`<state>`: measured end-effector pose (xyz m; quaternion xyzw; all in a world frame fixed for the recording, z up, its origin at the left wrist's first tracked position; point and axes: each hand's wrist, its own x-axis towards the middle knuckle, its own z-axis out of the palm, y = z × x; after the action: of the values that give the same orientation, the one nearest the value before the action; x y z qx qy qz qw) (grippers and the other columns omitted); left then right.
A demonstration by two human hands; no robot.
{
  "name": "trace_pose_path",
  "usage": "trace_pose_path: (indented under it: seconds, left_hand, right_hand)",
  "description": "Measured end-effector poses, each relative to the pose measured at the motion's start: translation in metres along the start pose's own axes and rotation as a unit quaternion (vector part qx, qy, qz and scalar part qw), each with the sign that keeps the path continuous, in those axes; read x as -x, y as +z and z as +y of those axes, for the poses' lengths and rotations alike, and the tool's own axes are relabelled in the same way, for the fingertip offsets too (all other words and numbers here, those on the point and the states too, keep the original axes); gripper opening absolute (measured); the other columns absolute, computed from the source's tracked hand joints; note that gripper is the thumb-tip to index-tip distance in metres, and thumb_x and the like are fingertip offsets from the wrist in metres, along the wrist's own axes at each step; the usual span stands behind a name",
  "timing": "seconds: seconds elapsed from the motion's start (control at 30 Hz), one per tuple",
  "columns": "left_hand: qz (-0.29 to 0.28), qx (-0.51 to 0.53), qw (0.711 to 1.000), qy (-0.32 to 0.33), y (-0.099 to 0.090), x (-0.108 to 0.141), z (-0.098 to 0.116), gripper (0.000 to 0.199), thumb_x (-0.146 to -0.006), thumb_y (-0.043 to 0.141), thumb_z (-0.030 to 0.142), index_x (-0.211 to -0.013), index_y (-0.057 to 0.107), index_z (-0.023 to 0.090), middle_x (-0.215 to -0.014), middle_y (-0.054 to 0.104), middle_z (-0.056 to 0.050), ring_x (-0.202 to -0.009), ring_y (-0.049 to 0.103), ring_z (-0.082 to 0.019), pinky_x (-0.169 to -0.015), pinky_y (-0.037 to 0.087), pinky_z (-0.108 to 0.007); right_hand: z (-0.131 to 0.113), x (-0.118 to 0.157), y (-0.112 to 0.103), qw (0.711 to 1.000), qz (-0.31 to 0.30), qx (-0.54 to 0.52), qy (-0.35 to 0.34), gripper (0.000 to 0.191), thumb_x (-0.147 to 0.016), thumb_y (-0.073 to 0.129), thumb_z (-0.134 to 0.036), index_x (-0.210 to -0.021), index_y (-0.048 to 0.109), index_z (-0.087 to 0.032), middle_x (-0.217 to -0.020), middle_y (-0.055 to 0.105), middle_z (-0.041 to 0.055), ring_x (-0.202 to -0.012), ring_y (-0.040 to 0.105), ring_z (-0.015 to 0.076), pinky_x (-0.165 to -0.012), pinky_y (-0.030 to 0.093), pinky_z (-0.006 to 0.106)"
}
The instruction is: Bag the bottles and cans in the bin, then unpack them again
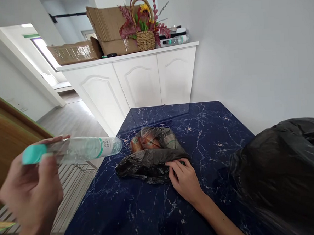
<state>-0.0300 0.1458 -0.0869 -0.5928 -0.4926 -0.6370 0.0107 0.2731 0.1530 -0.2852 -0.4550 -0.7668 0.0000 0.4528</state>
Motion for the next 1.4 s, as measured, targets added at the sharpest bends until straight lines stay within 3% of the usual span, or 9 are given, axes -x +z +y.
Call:
trace_pose_path:
  seconds: [0.07, 0.2, 0.37, 0.57, 0.77, 1.07, 1.27, 1.4]
  left_hand:
    - [-0.037, 0.000, 0.999, -0.027, 0.006, -0.013, -0.028, 0.035, -0.099, 0.071, 0.044, -0.124, 0.072, 0.020, -0.125, 0.079, -0.007, -0.121, 0.075, -0.029, -0.115, 0.057, -0.056]
    - [-0.114, -0.017, 0.989, -0.089, 0.018, -0.026, -0.081, 0.046, -0.093, 0.073, 0.056, -0.121, 0.072, 0.019, -0.126, 0.080, -0.010, -0.122, 0.074, -0.029, -0.112, 0.059, -0.053]
    - [-0.147, -0.059, 0.983, -0.098, 0.029, -0.030, -0.116, 0.047, -0.093, 0.071, 0.059, -0.122, 0.071, 0.022, -0.127, 0.079, -0.010, -0.122, 0.074, -0.031, -0.109, 0.060, -0.053]
    - [-0.162, -0.077, 0.978, -0.107, 0.037, -0.032, -0.131, 0.048, -0.094, 0.069, 0.060, -0.123, 0.069, 0.022, -0.125, 0.080, -0.011, -0.120, 0.075, -0.031, -0.100, 0.064, -0.049]
    - [-0.156, -0.071, 0.979, -0.111, 0.038, -0.033, -0.144, 0.051, -0.092, 0.071, 0.058, -0.127, 0.065, 0.021, -0.126, 0.079, -0.012, -0.122, 0.074, -0.030, -0.106, 0.061, -0.051]
    - [-0.173, -0.090, 0.976, -0.094, 0.031, -0.032, -0.155, 0.069, -0.086, 0.078, 0.058, -0.138, 0.059, 0.017, -0.137, 0.073, -0.018, -0.127, 0.072, -0.033, -0.116, 0.055, -0.056]
    - [-0.199, -0.092, 0.971, -0.096, 0.029, -0.031, -0.166, 0.073, -0.083, 0.080, 0.062, -0.138, 0.057, 0.019, -0.137, 0.072, -0.017, -0.128, 0.070, -0.034, -0.116, 0.054, -0.058]
    - [-0.159, -0.097, 0.980, -0.064, 0.031, -0.028, -0.163, 0.080, -0.082, 0.084, 0.058, -0.145, 0.049, 0.021, -0.147, 0.063, -0.015, -0.137, 0.064, -0.035, -0.117, 0.053, -0.057]
  right_hand:
    - [0.001, 0.000, -0.001, 0.999, 0.011, 0.036, -0.003, 0.023, -0.108, 0.050, -0.012, -0.117, 0.068, -0.022, -0.098, 0.078, 0.0052, -0.085, 0.073, 0.0224, -0.093, 0.053, 0.045]
    - [0.009, 0.001, -0.003, 0.992, 0.041, 0.121, -0.007, 0.021, -0.107, 0.053, -0.012, -0.117, 0.070, -0.020, -0.110, 0.077, 0.0102, -0.095, 0.072, 0.0256, -0.096, 0.053, 0.047]
    - [0.022, 0.004, -0.006, 0.979, 0.059, 0.192, 0.020, 0.018, -0.106, 0.055, -0.019, -0.117, 0.070, -0.019, -0.118, 0.073, 0.0162, -0.109, 0.069, 0.0330, -0.097, 0.051, 0.052]
    - [0.029, 0.006, -0.003, 0.972, 0.037, 0.220, 0.076, 0.031, -0.106, 0.058, -0.038, -0.129, 0.063, -0.018, -0.128, 0.067, 0.0217, -0.118, 0.062, 0.0409, -0.093, 0.053, 0.056]
    - [0.038, 0.013, 0.005, 0.968, 0.029, 0.232, 0.096, 0.049, -0.108, 0.053, -0.052, -0.143, 0.053, -0.018, -0.128, 0.066, 0.0237, -0.114, 0.064, 0.0416, -0.086, 0.054, 0.054]
    - [0.043, 0.019, 0.010, 0.963, 0.006, 0.247, 0.108, 0.050, -0.109, 0.048, -0.045, -0.148, 0.048, -0.015, -0.116, 0.071, 0.0213, -0.103, 0.066, 0.0397, -0.081, 0.054, 0.052]
    - [0.044, 0.020, 0.011, 0.965, 0.012, 0.240, 0.108, 0.049, -0.108, 0.049, -0.044, -0.148, 0.048, -0.017, -0.113, 0.072, 0.0198, -0.103, 0.067, 0.0395, -0.082, 0.053, 0.051]
    - [0.043, 0.019, 0.011, 0.966, 0.020, 0.237, 0.100, 0.047, -0.109, 0.049, -0.044, -0.147, 0.048, -0.018, -0.109, 0.071, 0.0184, -0.099, 0.067, 0.0377, -0.081, 0.053, 0.050]
